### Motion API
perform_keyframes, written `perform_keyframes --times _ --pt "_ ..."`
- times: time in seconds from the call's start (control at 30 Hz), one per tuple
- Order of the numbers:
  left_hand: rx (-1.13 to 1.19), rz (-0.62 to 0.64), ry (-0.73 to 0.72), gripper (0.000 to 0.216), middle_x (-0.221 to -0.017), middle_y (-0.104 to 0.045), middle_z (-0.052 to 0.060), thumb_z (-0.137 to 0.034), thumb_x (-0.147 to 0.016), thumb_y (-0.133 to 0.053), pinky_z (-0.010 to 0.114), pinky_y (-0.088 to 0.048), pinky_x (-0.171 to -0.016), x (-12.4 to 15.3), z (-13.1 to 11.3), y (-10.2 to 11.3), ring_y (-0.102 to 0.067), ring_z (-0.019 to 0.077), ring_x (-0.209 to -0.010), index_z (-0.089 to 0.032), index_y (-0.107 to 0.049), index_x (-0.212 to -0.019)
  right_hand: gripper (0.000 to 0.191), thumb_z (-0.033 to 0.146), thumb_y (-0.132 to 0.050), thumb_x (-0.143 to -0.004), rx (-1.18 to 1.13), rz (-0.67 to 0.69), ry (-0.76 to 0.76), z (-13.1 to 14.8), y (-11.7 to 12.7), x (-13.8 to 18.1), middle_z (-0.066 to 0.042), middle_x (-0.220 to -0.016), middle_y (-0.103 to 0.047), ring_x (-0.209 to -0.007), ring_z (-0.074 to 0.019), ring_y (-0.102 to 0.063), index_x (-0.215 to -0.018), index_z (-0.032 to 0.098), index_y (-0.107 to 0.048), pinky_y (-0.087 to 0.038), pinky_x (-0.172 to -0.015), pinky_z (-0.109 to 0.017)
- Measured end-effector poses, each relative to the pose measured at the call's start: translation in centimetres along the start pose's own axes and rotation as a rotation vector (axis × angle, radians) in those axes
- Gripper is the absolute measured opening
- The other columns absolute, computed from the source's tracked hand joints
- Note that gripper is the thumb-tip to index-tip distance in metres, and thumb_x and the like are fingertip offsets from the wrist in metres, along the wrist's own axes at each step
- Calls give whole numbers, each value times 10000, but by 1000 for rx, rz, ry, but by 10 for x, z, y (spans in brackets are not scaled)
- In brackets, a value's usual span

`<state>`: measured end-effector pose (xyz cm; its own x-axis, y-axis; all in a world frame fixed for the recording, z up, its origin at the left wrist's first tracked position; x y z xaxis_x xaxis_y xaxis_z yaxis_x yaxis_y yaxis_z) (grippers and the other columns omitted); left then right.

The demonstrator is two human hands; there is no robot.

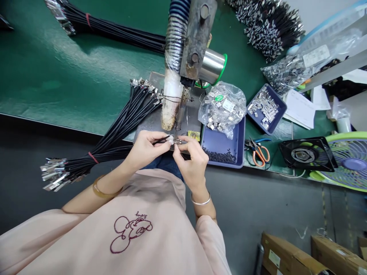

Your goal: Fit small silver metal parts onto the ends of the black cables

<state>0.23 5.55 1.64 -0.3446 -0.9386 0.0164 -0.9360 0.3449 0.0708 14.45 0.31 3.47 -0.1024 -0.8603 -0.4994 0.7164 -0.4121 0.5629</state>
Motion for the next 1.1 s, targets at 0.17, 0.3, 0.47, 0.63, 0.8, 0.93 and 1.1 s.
perform_keyframes --times 0.17,0.3,0.47,0.63,0.8,0.93,1.1 --pt "63 49 42 183 -591 -402 -36 -213 -759 -576 201 -247 -511 -1 0 -3 -325 68 -568 -117 -564 -603 143 142 -659 -868 2 32 -18 -1 2 3 -32 -959 -762 -881 -160 -737 -755 214 -608 -622 -753 -284" --pt "29 59 46 195 -595 -389 -33 -217 -764 -571 210 -247 -523 1 2 -3 -327 72 -579 -117 -561 -598 58 190 -621 -921 -68 -64 -75 -3 7 10 -11 -941 -757 -670 -114 -723 -891 224 -658 -603 -596 -238" --pt "-10 43 45 225 -593 -349 -35 -233 -776 -567 221 -227 -529 3 3 -2 -305 74 -582 -121 -540 -583 195 221 -562 -962 -175 -331 -58 -3 20 21 60 -695 -674 -463 -99 -634 -1150 256 -602 -521 -453 -232" --pt "-13 35 37 220 -607 -421 -24 -251 -783 -570 220 -264 -540 3 3 -1 -351 82 -590 -112 -593 -615 132 156 -637 -917 26 -139 -20 -3 14 19 -12 -973 -780 -833 -159 -773 -1017 242 -635 -634 -753 -291" --pt "10 35 36 221 -594 -442 -23 -258 -775 -588 208 -293 -531 2 4 -2 -374 82 -576 -107 -609 -616 79 170 -643 -900 50 -6 40 -3 2 12 -52 -1020 -772 -951 -185 -750 -842 223 -628 -630 -745 -303" --pt "-7 22 19 218 -577 -422 -32 -241 -780 -590 200 -275 -514 1 3 -1 -359 75 -561 -112 -593 -604 88 174 -639 -890 22 -15 -2 -4 -2 8 -43 -991 -767 -890 -171 -741 -820 223 -620 -623 -732 -306" --pt "-25 6 -7 201 -576 -397 -38 -208 -773 -587 201 -261 -511 0 -3 1 -336 70 -561 -118 -576 -594 98 153 -659 -871 31 -30 22 -2 -2 5 -37 -986 -765 -899 -176 -738 -819 229 -624 -616 -742 -312"
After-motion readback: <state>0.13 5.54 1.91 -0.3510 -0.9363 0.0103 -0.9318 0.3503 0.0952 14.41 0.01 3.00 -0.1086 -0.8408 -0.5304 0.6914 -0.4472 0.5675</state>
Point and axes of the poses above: each hand's wrist, its own x-axis away from the middle knuckle, its own y-axis out of the back of the hand, z = x × y, the point moved 2 cm from there along -x, towards the middle knuckle
